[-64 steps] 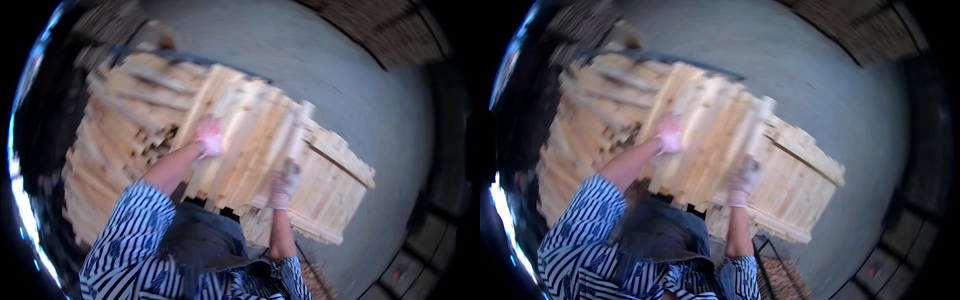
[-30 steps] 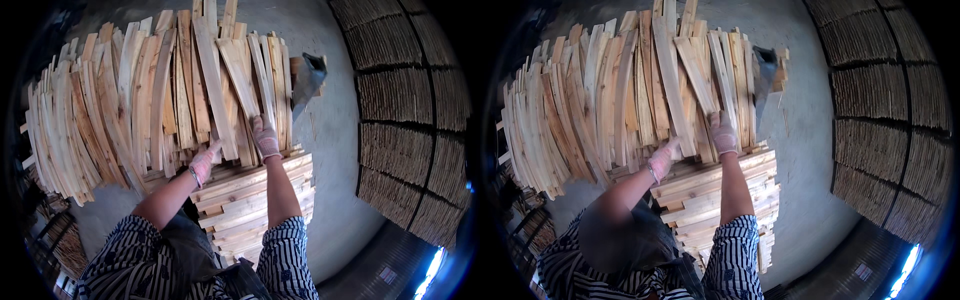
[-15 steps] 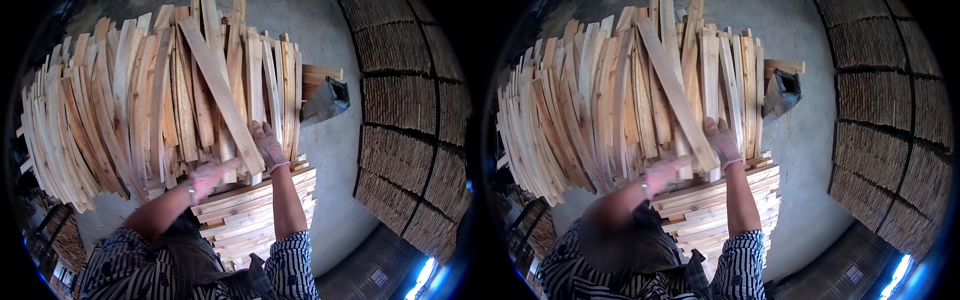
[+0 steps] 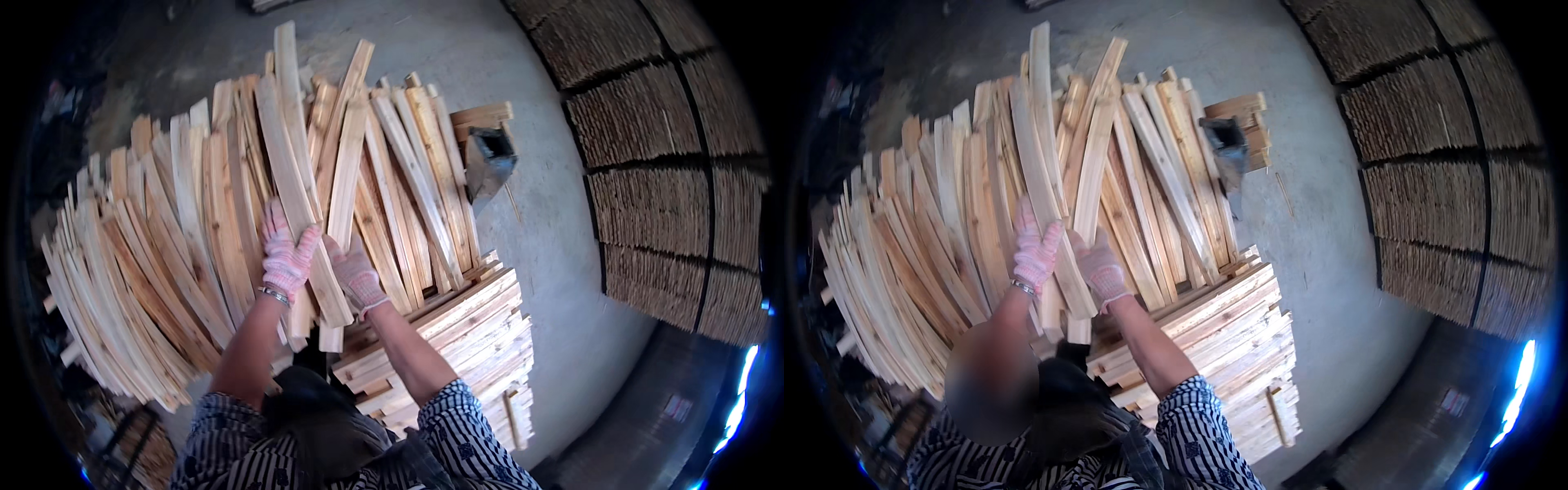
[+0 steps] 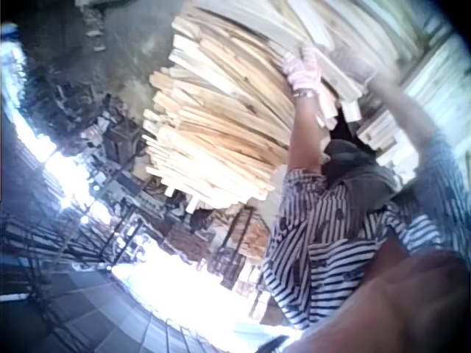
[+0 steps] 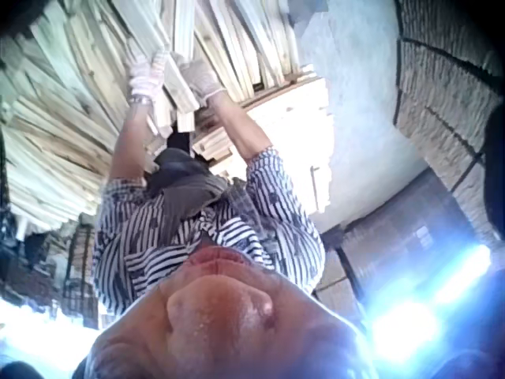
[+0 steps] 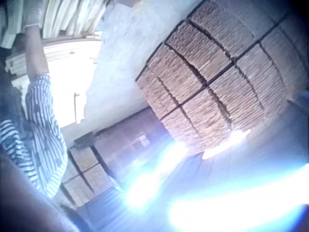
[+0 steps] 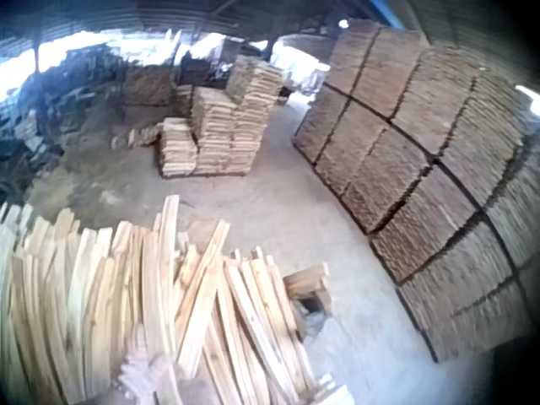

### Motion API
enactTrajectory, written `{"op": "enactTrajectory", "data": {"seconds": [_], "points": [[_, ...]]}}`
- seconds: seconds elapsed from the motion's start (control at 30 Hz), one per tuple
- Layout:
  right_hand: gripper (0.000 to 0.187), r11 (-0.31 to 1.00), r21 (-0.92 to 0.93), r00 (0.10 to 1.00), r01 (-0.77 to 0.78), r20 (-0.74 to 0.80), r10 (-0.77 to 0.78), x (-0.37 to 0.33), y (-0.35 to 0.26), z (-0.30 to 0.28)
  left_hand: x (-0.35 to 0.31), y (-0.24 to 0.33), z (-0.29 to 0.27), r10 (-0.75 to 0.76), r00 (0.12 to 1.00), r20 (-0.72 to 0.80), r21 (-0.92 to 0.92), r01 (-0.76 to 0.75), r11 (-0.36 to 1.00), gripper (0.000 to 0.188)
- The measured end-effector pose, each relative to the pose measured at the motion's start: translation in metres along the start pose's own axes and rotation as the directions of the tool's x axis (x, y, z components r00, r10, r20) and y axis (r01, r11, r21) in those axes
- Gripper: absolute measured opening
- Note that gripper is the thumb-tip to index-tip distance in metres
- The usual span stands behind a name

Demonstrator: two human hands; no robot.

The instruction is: The person walks through a lumber warehouse and puts on a pair of work gloves. They then pick up a wooden pallet and place it on top of a stack of lumber. Finally, they begin picking up loose wooden planks from a pile and arranging them neatly on the pallet.

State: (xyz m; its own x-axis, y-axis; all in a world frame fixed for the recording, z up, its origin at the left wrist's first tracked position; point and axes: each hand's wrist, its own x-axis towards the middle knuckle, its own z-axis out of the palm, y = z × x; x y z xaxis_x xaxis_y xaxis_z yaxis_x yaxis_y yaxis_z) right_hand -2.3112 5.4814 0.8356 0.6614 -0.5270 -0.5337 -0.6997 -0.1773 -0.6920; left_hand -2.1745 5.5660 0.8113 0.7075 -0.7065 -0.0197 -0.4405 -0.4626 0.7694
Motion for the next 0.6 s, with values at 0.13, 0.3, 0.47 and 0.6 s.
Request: {"op": "enactTrajectory", "data": {"seconds": [0.13,0.3,0.47,0.6], "points": [[0.051,0.887,0.455,0.996,-0.074,-0.017,0.092,0.011,0.033,0.012,0.016,0.016,0.008,-0.207,0.932,0.298,-0.295,0.296,0.908,0.092],[0.065,0.785,0.569,0.949,-0.245,-0.024,0.314,-0.009,-0.022,-0.023,0.023,0.067,-0.03,-0.382,0.781,0.494,-0.34,0.578,0.742,0.091],[0.063,0.578,0.777,0.966,-0.249,0.154,0.209,-0.036,-0.051,-0.052,0.018,0.065,-0.032,-0.366,0.813,0.453,-0.363,0.543,0.757,0.091],[0.071,0.81,0.584,0.997,-0.058,-0.004,0.075,-0.078,-0.039,-0.052,-0.009,0.102,-0.079,-0.378,0.746,0.549,-0.453,0.645,0.616,0.08]]}}
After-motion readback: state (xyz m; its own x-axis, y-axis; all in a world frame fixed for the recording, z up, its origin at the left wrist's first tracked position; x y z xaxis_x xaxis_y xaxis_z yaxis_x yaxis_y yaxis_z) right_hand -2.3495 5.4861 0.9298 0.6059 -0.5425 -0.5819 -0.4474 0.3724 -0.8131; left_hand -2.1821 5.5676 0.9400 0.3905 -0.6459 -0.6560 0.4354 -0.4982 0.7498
